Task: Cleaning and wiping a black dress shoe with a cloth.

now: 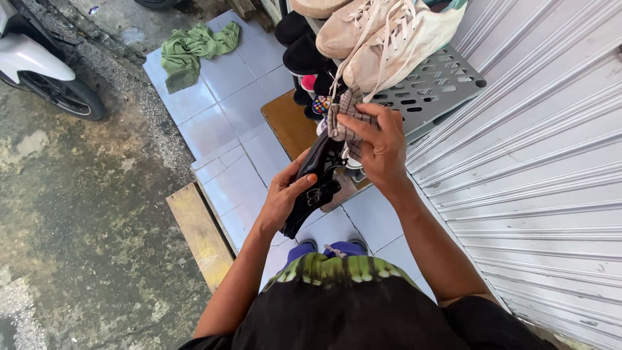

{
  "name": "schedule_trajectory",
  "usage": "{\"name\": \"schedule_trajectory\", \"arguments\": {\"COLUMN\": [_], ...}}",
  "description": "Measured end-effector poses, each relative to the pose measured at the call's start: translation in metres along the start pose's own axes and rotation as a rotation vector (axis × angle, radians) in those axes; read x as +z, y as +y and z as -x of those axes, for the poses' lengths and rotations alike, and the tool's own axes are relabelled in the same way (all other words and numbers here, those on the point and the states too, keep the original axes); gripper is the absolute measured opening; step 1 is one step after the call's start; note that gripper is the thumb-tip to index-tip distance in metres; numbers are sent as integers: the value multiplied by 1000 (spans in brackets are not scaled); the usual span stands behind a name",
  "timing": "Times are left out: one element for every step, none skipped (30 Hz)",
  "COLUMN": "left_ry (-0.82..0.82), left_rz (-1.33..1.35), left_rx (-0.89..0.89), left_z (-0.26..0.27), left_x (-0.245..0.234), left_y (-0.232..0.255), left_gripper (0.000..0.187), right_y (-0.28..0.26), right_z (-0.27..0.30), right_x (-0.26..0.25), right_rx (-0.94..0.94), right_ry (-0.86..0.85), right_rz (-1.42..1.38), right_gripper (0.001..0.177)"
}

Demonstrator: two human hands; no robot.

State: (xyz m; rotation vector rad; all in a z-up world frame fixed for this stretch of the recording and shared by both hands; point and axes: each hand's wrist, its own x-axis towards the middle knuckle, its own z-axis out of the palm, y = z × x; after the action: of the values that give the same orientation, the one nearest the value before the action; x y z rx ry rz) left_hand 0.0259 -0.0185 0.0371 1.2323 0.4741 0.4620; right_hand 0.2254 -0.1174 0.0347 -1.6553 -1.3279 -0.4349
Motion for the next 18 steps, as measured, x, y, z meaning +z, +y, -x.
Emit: {"name": "schedule_trajectory", "arguments": {"left_ry": [-1, 2, 6, 5, 25, 44, 44, 32, 22, 22, 2, -19, -18, -25, -32, -31, -35, -39], "left_rz": [0, -2, -3, -2, -36, -70, -70, -74, -77, -77, -21, 34, 35, 73, 111, 112, 136, 160], "left_rx": [2, 5, 7, 7, 23, 38, 38, 57, 74, 71, 30, -11, -10, -32, -52, -50, -77, -104], "left_z": [2, 3, 6, -1, -6, -12, -9, -7, -3, 2, 5, 8, 5, 3, 0, -1, 0, 0], "left_x": [1, 2, 3, -8, -19, -30, -27, -25, -22, -20, -17, -15, -18, -22, -26, -27, -29, -31], "left_y": [3, 7, 10, -8, -26, -44, -35, -26, -18, -9, 0, 9, 2, -6, -13, -16, -18, -21], "left_gripper": [56, 54, 52, 52, 39, 28, 28, 26, 25, 25, 36, 48, 48, 48, 49, 49, 47, 46], "right_y": [-1, -2, -3, -13, -23, -33, -32, -31, -30, -20, -10, 1, 0, 0, 0, 0, -1, -2], "right_z": [6, 13, 20, 31, 43, 55, 54, 54, 54, 48, 39, 31, 23, 15, 7, 7, 7, 8], "right_x": [8, 16, 24, 31, 38, 45, 46, 46, 47, 44, 41, 38, 29, 21, 12, 13, 14, 15], "right_rx": [-1, -110, -217, -217, -253, -289, -289, -283, -276, -274, -228, -182, -183, -28, 126, 124, 182, 239], "right_ry": [1, 22, 40, 39, -13, -65, -64, -56, -50, -53, -18, 17, 16, -15, -45, -45, -55, -66], "right_rz": [1, 70, 140, 141, 176, 210, 210, 197, 182, 181, 165, 149, 150, 22, -106, -107, -173, -240], "right_gripper": [43, 34, 26, 26, 23, 21, 21, 23, 25, 25, 28, 31, 31, 38, 46, 46, 52, 58]}}
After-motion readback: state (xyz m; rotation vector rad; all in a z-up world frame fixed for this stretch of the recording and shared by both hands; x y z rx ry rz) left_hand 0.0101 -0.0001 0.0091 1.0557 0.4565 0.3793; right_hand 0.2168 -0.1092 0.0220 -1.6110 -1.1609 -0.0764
